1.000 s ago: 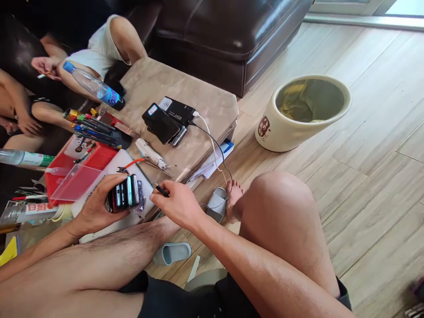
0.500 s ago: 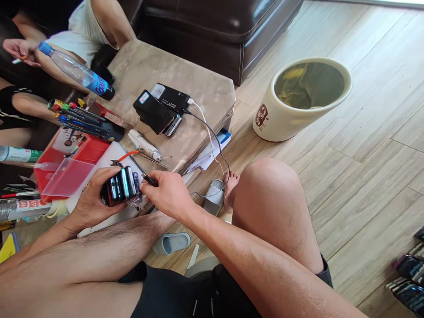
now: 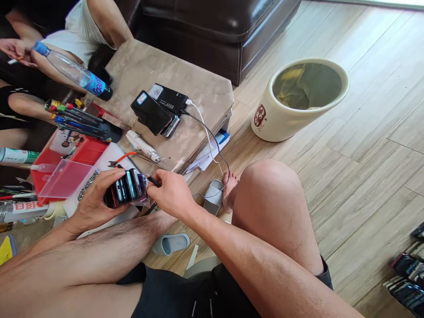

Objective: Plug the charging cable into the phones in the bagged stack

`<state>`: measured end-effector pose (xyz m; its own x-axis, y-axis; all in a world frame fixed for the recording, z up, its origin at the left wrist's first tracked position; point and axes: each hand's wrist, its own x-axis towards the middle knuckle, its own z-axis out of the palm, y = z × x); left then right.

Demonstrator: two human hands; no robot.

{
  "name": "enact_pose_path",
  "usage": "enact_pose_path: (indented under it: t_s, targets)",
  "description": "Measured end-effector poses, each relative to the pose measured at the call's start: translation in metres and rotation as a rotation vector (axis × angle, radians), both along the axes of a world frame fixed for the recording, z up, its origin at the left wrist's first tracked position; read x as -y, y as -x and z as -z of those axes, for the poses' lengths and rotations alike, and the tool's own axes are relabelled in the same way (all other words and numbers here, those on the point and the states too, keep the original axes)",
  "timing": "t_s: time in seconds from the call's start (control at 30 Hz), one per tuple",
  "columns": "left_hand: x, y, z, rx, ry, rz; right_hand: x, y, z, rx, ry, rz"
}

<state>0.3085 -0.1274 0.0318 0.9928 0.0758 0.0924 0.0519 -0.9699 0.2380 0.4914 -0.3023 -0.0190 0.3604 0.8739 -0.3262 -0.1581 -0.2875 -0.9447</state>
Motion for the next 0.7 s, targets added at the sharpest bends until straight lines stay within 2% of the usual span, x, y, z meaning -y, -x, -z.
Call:
enact_pose_path:
  t_s: [0.33, 0.57, 0.7]
  targets:
    - [-0.001, -0.005, -0.002, -0.064, -0.044, 0.066, -0.003, 0.001, 0.011, 0.039, 0.063, -0.001]
    - [0.002, -0.007, 0.002, -0.063, -0.065, 0.058, 0.0, 0.001, 0.02, -0.156, -0.041, -0.02]
    - [0.004, -0.006, 0.004, -0.049, -0.075, 0.077, 0.0, 0.003, 0.024, -0.041, -0.036, -0.022]
